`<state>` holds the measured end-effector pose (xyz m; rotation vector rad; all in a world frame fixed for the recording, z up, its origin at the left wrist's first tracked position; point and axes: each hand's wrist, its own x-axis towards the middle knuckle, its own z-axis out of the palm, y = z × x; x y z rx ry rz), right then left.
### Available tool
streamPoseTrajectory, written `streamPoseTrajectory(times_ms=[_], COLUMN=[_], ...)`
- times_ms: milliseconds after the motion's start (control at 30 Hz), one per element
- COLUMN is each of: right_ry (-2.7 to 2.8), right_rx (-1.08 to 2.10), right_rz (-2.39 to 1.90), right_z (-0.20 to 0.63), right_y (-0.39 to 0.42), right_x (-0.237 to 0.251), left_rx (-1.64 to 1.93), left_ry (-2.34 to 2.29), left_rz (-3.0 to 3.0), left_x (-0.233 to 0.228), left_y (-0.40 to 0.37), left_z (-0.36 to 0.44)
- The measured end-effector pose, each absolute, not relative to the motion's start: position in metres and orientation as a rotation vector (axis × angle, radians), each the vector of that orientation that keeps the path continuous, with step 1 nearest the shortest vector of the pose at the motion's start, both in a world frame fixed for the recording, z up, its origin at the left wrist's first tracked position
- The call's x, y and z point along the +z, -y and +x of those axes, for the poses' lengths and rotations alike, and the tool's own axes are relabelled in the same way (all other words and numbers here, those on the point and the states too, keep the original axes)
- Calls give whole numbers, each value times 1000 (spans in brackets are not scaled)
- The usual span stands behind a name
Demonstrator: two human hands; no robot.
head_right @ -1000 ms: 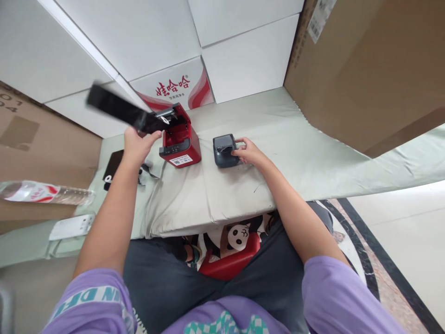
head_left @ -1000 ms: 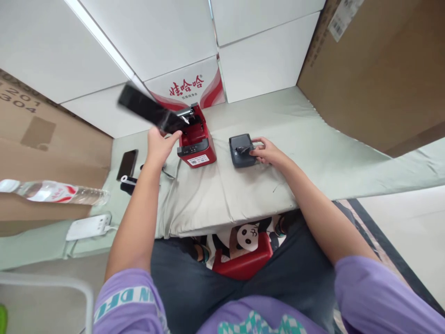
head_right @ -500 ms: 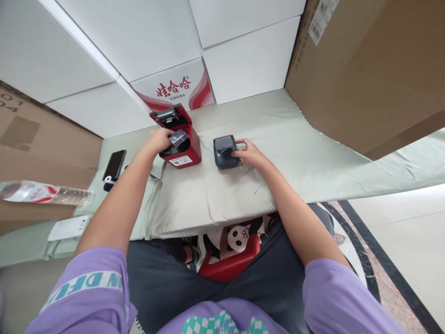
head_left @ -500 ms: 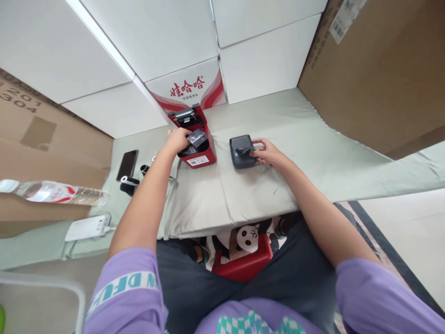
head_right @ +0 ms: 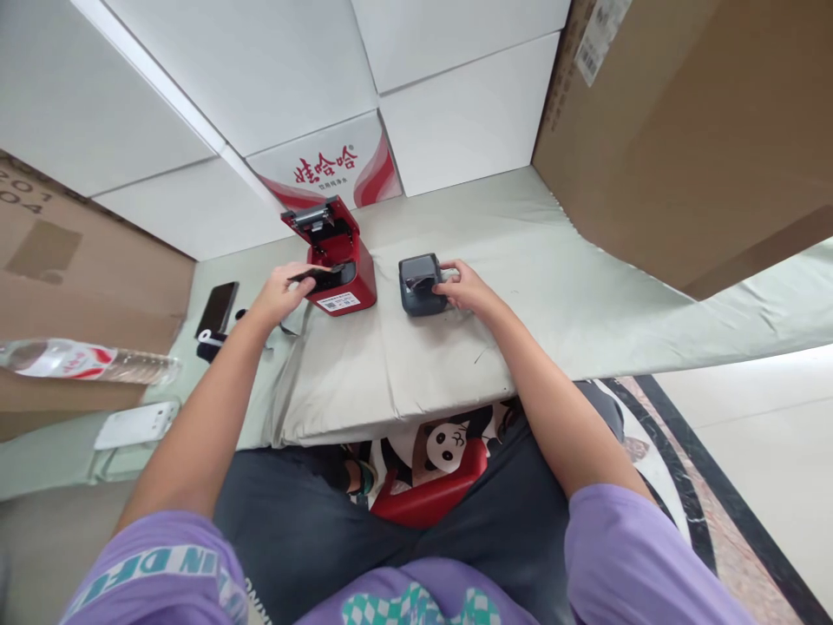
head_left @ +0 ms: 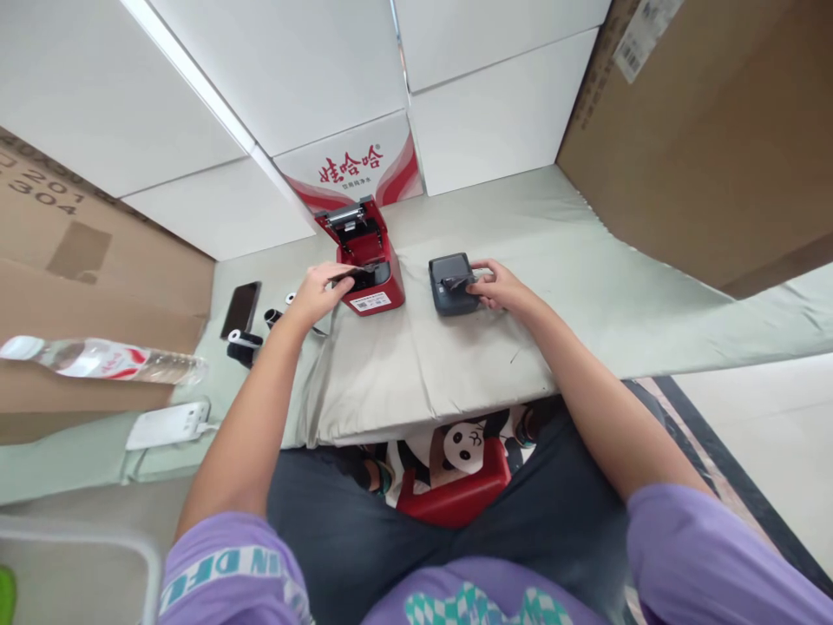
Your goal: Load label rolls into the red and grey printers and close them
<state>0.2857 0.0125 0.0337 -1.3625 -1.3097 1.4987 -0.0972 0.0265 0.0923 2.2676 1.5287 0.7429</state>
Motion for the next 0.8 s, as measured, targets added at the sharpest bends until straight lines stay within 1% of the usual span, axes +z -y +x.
streamPoseTrajectory(times_ms=[100,167,233,300,333,400,433,500,700,800], right_ry=[1312,1315,1311,1310,1312,1318,1319,1316,1306,1309], right_rx=[1502,1505,1507,1505,1503,1500,1501,1503,1510,1501], right_rz=[-1366,-1364,-1368,-1369,-1367,-1360,-1356,-1350,-1349,-1347], right_z=[285,285,285,285,285,286,286,287,285,286], right_y=[-11,-10,-9,-9,-9,-10,-11,-11,-11,-10], right_x=[36,38,39,39,38,37,36,35,36,37], left_rx=[867,1092,1349,1465,1425,1186,1068,941,778,746], left_ry=[-1301,-1279,-1414,-1624,-1700,-1832,-1885,-1962,-1943,-1928], left_rz=[2368,2273,2141,2079,2093,2171,2206,2238,2188,2186], left_x=[88,90,96,105,110,119,123,128,119,113], left_y=[-19,-25,-40,-62,-74,-93,-97,-94,-36,-23], left_z=[-100,-100,-96,-88,-83,-72,-66,-57,-56,-60])
